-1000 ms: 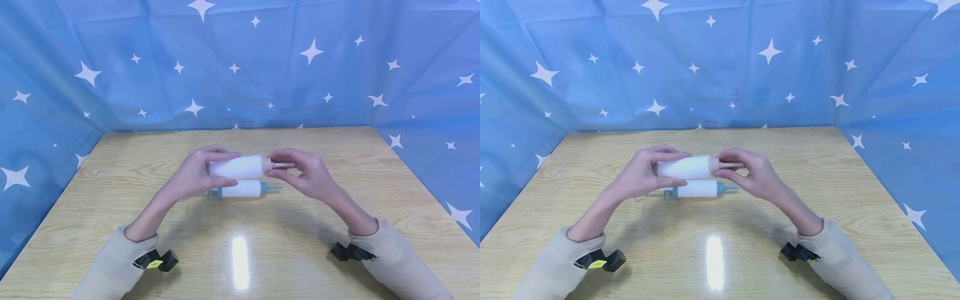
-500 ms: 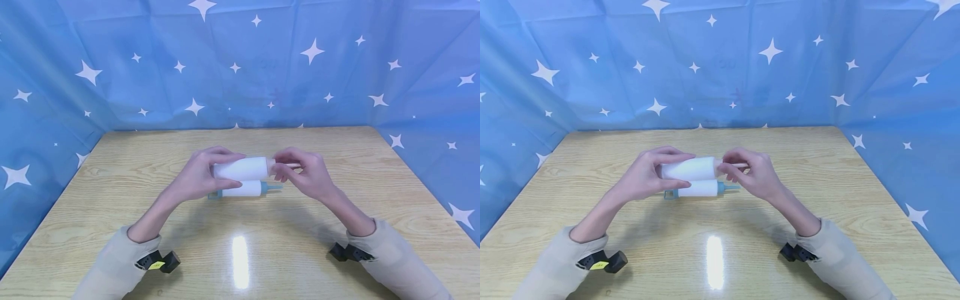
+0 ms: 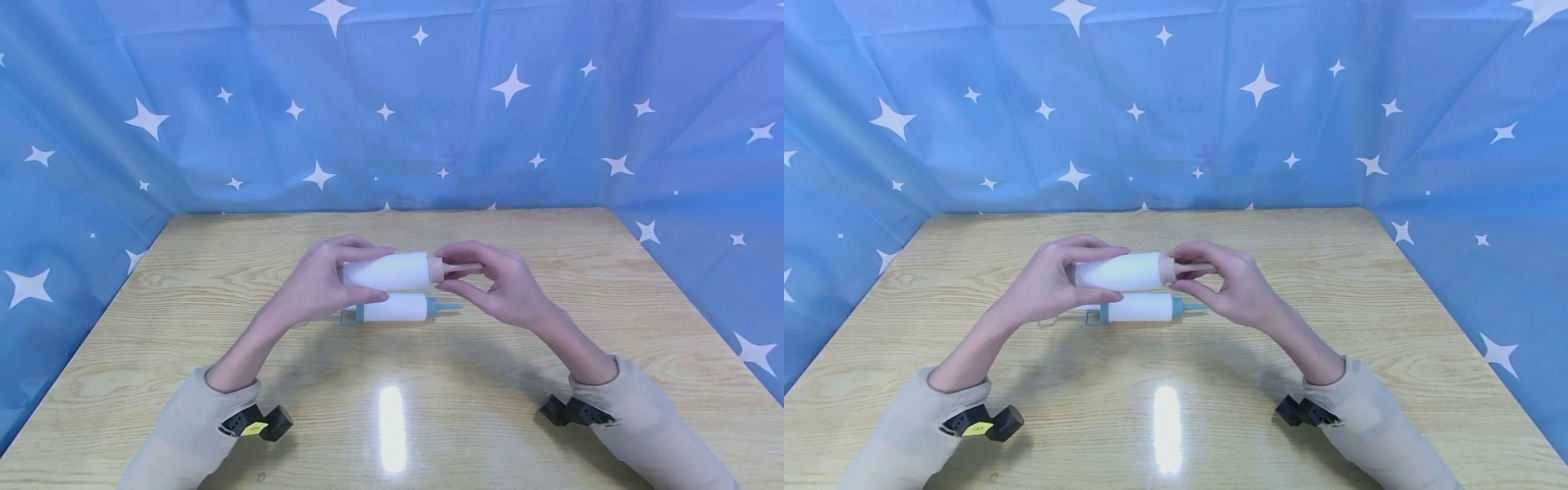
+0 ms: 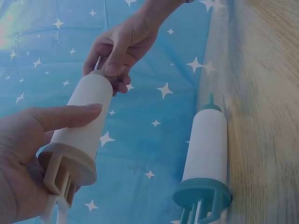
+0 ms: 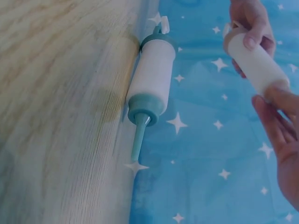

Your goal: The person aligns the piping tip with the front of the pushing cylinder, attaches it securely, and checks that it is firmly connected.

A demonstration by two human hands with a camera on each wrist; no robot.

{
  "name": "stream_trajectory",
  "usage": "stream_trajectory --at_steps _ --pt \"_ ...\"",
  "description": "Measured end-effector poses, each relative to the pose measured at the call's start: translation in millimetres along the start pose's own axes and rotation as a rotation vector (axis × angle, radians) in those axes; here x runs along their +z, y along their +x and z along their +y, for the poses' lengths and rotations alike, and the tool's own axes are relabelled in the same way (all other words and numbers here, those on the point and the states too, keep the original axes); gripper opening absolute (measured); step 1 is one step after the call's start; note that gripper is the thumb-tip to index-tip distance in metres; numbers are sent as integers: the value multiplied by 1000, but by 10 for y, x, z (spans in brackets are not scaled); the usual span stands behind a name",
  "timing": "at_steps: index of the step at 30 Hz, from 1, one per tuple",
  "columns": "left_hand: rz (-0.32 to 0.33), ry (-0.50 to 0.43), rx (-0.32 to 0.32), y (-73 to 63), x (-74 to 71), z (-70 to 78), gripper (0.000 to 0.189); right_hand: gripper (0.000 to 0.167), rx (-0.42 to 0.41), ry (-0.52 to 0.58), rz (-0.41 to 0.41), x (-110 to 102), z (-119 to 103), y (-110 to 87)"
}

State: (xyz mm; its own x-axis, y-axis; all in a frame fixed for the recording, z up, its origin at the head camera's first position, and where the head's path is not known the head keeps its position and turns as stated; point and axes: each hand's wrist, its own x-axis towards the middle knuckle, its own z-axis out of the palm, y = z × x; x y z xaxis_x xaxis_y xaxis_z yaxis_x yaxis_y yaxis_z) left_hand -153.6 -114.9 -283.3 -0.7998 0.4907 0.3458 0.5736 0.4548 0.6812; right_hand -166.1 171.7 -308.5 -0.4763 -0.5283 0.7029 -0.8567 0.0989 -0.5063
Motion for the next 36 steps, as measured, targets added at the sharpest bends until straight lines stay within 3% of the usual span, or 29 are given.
stream_trajectory --at_steps 3,16,21,26,36 --pt "-1 1 0 1 -1 4 56 47 14 -19 -7 -7 1 -3" --pt "-13 -21 24 -2 29 42 55 14 63 -59 -16 -13 17 -50" --pt "-20 -21 41 -3 33 46 55 32 78 -65 18 -7 25 -57" --pt "-19 -3 40 0 29 37 56 44 31 -118 63 10 9 -30" --pt "-28 -5 22 -6 -20 17 55 39 -34 -99 -24 -9 18 2"
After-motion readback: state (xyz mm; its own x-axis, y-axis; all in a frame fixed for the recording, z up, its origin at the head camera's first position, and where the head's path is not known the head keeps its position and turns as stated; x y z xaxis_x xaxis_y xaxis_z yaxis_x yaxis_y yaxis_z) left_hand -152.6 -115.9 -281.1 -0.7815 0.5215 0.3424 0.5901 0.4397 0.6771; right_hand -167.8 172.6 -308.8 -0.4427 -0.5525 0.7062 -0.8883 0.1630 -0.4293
